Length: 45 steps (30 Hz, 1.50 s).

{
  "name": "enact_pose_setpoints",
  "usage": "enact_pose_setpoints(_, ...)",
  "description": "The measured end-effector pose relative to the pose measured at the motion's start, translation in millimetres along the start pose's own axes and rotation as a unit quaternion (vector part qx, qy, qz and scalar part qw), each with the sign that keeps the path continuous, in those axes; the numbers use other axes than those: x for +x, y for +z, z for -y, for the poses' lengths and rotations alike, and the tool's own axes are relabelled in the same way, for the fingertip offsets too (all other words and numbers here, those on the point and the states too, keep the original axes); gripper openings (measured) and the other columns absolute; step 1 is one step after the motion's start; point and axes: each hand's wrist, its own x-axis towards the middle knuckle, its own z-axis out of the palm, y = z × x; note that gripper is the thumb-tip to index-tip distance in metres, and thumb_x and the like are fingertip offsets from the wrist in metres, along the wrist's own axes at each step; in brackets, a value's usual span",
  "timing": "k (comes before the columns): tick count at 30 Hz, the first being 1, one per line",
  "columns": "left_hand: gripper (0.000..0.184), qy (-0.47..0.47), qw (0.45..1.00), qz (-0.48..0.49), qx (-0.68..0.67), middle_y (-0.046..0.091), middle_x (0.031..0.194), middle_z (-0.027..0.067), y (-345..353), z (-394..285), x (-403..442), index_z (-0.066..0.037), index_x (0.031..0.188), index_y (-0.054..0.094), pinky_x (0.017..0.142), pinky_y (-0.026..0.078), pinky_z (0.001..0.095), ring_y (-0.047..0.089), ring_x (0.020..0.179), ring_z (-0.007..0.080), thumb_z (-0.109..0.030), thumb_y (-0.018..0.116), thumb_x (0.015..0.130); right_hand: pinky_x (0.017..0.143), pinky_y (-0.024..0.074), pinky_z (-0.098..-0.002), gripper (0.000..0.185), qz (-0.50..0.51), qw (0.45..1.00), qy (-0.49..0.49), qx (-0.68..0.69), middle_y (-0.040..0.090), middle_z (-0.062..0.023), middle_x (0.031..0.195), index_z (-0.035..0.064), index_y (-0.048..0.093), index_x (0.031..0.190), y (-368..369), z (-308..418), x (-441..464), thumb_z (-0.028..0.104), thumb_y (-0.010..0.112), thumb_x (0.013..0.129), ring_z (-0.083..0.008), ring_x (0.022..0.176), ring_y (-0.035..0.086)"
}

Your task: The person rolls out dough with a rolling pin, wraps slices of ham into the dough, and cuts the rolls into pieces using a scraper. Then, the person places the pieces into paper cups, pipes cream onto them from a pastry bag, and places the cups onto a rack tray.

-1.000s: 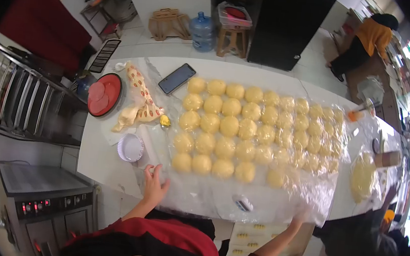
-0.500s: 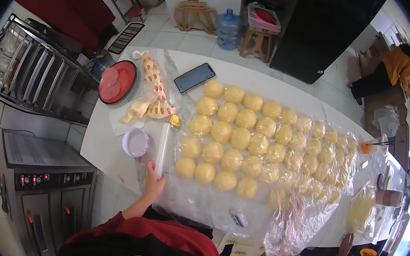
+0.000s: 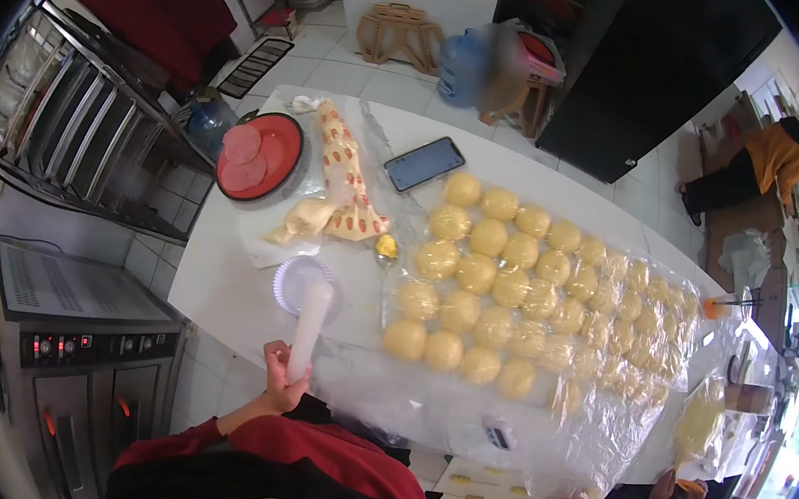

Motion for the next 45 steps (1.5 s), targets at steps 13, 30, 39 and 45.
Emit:
enact_pose_setpoints(13,0.06,0.005,0.949,-0.265,-0.167,0.044,0.081,0.0082,-305.2,21.3,69.0,-0.018,0.112,0.021,0.042,0.036,0.0196,0.042,0.055,0.0104,0.006,0.045,0.063,0.087,0.0385,-0.0358,0.051,0.526,0.803,-0.039,0.279,0.046,-0.0069,0.12,0.0063,0.041,0.121,111.7,47.9,-401.1,0.03,0.055,0.079,-0.02,0.111,0.043)
enact_pose_setpoints(30,0.057,-0.005,0.904,-0.391,-0.171,0.044,0.082,0.0086,-409.5,14.8,36.7,-0.015,0.112,0.023,0.042,0.032,0.0184,0.041,0.055,0.0093,0.01,0.043,0.065,0.093,0.0167,-0.0524,0.045,0.444,0.5,-0.69,-0.278,0.04,-0.0088,0.119,0.0157,0.052,0.099,326.5,28.5,-709.9,0.02,0.069,0.058,-0.0279,0.116,0.031)
enact_pose_setpoints(39,0.06,0.024,0.91,-0.394,-0.126,0.046,0.084,0.0075,-410.8,8.9,25.6,-0.015,0.115,0.025,0.048,0.034,0.0188,0.043,0.058,0.0096,0.008,0.044,0.063,0.088,0.026,-0.0475,0.034,0.36,0.519,-0.714,-0.303,0.043,-0.007,0.113,0.0134,0.053,0.089,343.5,37.2,-704.2,0.018,0.067,0.059,-0.028,0.109,0.036)
enact_pose_setpoints(45,0.056,0.032,0.908,-0.4,-0.118,0.046,0.083,0.0091,-402.6,16.3,10.4,-0.014,0.111,0.025,0.046,0.034,0.0185,0.042,0.056,0.0092,0.008,0.044,0.064,0.083,0.0391,-0.0417,0.051,0.647,0.452,-0.559,-0.253,0.044,-0.0153,0.112,0.0117,0.048,0.112,272.9,18.3,-733.4,0.018,0.068,0.065,-0.034,0.102,0.042)
